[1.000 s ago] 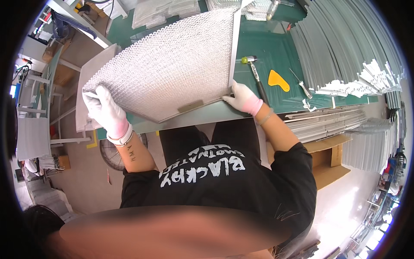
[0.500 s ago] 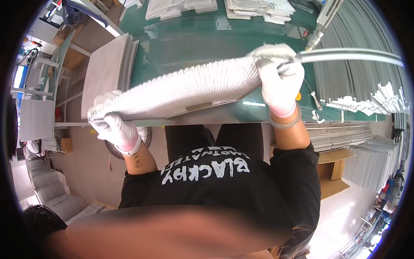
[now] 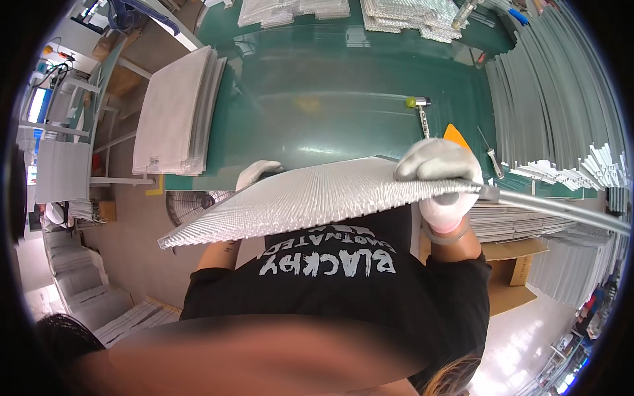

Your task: Assembling metal mesh filters by attaching metal frames and securing components using a hammer and electric screwdriver.

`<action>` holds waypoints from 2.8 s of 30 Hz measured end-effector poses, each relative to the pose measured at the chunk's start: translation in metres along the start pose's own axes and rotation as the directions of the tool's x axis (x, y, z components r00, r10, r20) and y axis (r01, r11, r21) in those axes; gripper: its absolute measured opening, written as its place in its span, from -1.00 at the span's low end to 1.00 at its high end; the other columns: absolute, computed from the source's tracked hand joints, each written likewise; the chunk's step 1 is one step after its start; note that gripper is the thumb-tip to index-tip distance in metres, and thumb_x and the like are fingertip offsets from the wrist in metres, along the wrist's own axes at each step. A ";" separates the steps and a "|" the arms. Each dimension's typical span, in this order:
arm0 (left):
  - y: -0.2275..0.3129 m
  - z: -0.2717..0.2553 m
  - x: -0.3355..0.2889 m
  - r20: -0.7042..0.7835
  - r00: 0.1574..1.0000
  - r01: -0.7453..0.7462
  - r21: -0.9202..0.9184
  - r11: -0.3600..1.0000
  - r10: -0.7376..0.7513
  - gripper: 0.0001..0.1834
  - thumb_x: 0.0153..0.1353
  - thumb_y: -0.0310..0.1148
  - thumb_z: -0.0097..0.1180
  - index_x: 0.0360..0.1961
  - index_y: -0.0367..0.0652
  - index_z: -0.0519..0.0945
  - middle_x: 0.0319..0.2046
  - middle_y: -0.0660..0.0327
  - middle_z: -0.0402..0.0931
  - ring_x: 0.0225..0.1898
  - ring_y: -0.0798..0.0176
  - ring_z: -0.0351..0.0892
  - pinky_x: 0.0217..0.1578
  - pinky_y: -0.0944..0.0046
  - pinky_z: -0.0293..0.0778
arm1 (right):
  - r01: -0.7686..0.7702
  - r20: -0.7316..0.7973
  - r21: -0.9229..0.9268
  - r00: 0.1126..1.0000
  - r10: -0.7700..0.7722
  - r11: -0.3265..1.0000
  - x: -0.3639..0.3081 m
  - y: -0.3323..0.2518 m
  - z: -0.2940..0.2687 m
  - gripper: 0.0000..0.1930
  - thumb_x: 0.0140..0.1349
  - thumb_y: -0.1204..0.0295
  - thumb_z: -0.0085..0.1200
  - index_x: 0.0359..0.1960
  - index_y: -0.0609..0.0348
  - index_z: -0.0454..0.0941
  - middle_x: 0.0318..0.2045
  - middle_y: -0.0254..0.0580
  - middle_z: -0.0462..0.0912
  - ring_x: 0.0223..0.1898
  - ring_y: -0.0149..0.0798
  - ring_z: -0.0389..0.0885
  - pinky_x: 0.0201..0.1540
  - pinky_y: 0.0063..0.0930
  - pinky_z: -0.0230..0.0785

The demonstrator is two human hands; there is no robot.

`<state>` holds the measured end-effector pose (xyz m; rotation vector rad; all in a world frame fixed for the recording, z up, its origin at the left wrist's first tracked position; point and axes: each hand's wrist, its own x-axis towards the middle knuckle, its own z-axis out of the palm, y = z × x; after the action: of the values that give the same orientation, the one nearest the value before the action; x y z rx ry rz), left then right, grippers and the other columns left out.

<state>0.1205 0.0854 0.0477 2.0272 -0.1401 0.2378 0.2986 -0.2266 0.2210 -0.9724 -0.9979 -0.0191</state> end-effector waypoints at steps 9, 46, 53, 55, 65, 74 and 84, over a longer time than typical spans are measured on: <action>0.011 0.010 0.003 -0.206 0.976 0.100 0.131 0.986 -0.071 -0.65 0.11 -0.29 0.26 -0.11 -0.20 0.53 -0.33 0.11 0.61 -0.26 0.22 0.64 -0.19 0.29 0.52 | -0.022 -0.004 -0.036 1.000 0.022 0.999 0.001 0.016 -0.013 -0.57 0.33 0.05 0.06 -0.43 0.23 0.44 -0.62 -0.10 0.56 -0.63 -0.26 0.53 -0.57 -0.48 0.38; 0.178 -0.073 0.048 -0.378 0.745 -0.588 0.017 0.808 0.550 -0.76 0.04 -0.41 0.25 -0.67 -0.21 0.47 -0.70 0.17 0.43 -0.64 0.13 0.46 -0.58 0.21 0.29 | 0.025 0.131 -0.200 0.991 0.001 0.979 0.014 0.017 -0.006 -0.89 0.27 0.48 0.06 -0.38 0.27 0.53 -0.43 -0.10 0.63 -0.43 -0.21 0.61 -0.34 -0.36 0.46; 0.138 -0.097 0.075 -0.612 0.687 -0.580 -0.136 0.803 0.393 -0.82 0.00 -0.62 0.16 -0.30 -0.33 0.54 -0.38 0.03 0.56 -0.35 0.18 0.55 -0.30 0.24 0.47 | 0.015 0.030 -0.346 1.000 -0.004 0.938 0.052 0.029 0.015 -0.85 0.21 0.55 0.10 -0.22 0.35 0.58 -0.26 -0.15 0.65 -0.29 -0.39 0.57 -0.15 -0.54 0.42; 0.155 -0.094 0.081 -0.599 0.729 -0.524 -0.177 0.833 0.331 -0.80 0.01 -0.63 0.14 -0.27 -0.33 0.54 -0.32 0.02 0.57 -0.29 0.19 0.55 -0.23 0.25 0.48 | -0.089 -0.093 -0.387 0.994 0.057 0.918 0.054 0.031 -0.005 -0.82 0.33 0.49 -0.01 -0.13 0.35 0.50 -0.25 -0.05 0.62 -0.22 -0.30 0.58 -0.08 -0.41 0.42; 0.162 -0.069 0.095 -0.551 0.786 -0.386 -0.085 0.919 0.279 -0.81 0.00 -0.61 0.18 -0.29 -0.34 0.59 -0.30 0.07 0.57 -0.30 0.26 0.53 -0.25 0.33 0.45 | -0.192 -0.248 -0.202 0.959 0.139 0.960 0.050 0.037 -0.029 -0.87 0.29 0.50 0.04 -0.21 0.32 0.51 -0.26 -0.19 0.61 -0.25 -0.44 0.49 -0.10 -0.53 0.33; 0.154 -0.052 0.087 -0.619 0.675 -0.552 -0.063 0.831 0.401 -0.81 0.15 -0.43 0.23 -0.27 -0.30 0.53 -0.40 0.06 0.51 -0.37 0.13 0.49 -0.31 0.16 0.42 | -0.052 -0.174 -0.194 0.985 0.018 0.980 0.026 0.035 -0.028 -0.88 0.20 0.54 0.08 -0.27 0.33 0.53 -0.33 -0.04 0.63 -0.26 -0.26 0.59 -0.08 -0.38 0.42; 0.147 -0.058 0.085 -0.626 0.673 -0.525 -0.028 0.851 0.395 -0.83 0.11 -0.52 0.15 -0.25 -0.27 0.50 -0.34 0.11 0.50 -0.31 0.23 0.45 -0.25 0.29 0.36 | 0.029 -0.107 -0.417 0.991 -0.080 0.908 0.046 0.009 -0.004 0.27 0.01 0.68 0.31 0.45 -0.19 -0.58 -0.05 0.16 0.54 -0.24 -0.32 0.61 -0.21 -0.45 0.53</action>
<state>0.1675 0.0716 0.2200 1.5807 -0.2668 1.1407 0.3322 -0.2056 0.2468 -1.3150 -0.9244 -0.3476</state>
